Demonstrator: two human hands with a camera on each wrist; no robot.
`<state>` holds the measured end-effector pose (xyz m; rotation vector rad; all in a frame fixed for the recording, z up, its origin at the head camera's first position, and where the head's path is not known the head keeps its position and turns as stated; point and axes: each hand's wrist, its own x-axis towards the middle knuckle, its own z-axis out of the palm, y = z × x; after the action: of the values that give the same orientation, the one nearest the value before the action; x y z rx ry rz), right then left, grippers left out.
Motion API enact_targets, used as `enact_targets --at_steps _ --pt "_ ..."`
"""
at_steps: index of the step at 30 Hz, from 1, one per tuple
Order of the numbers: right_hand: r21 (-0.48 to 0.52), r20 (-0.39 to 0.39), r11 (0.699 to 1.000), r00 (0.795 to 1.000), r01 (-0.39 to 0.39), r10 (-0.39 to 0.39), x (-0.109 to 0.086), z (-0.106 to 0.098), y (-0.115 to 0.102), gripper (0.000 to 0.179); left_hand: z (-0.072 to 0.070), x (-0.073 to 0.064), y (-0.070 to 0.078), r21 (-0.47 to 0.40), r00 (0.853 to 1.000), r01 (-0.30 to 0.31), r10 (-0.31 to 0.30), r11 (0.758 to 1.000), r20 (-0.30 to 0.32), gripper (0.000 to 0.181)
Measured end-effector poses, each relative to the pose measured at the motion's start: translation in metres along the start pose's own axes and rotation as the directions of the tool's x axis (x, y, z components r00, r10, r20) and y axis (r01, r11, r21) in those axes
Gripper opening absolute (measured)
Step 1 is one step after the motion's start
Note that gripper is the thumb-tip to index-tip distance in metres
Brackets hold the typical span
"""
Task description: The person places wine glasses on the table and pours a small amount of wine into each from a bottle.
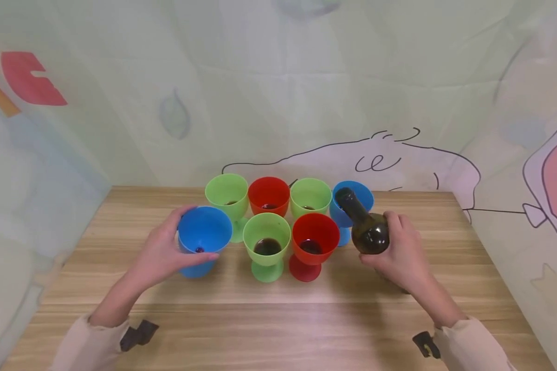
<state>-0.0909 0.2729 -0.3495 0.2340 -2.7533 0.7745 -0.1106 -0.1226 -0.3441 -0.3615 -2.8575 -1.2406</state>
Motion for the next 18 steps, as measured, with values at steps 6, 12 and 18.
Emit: enact_targets --at_steps 6,12,18 --pt "-0.100 -0.025 0.994 0.999 0.033 -0.035 0.004 -0.002 -0.016 0.072 0.000 0.000 0.005 0.013 1.000 -0.002 0.002 1.000 -0.013 0.088" --pt "-0.244 -0.049 0.962 0.989 0.123 -0.139 0.007 -0.006 -0.034 0.066 -0.002 0.000 0.010 0.034 1.000 -0.011 0.012 0.999 -0.015 0.088" --pt "-0.352 -0.044 0.914 0.971 0.204 -0.234 0.011 -0.007 -0.051 0.062 -0.004 0.000 0.022 0.059 0.999 -0.038 0.038 0.998 -0.012 0.089"
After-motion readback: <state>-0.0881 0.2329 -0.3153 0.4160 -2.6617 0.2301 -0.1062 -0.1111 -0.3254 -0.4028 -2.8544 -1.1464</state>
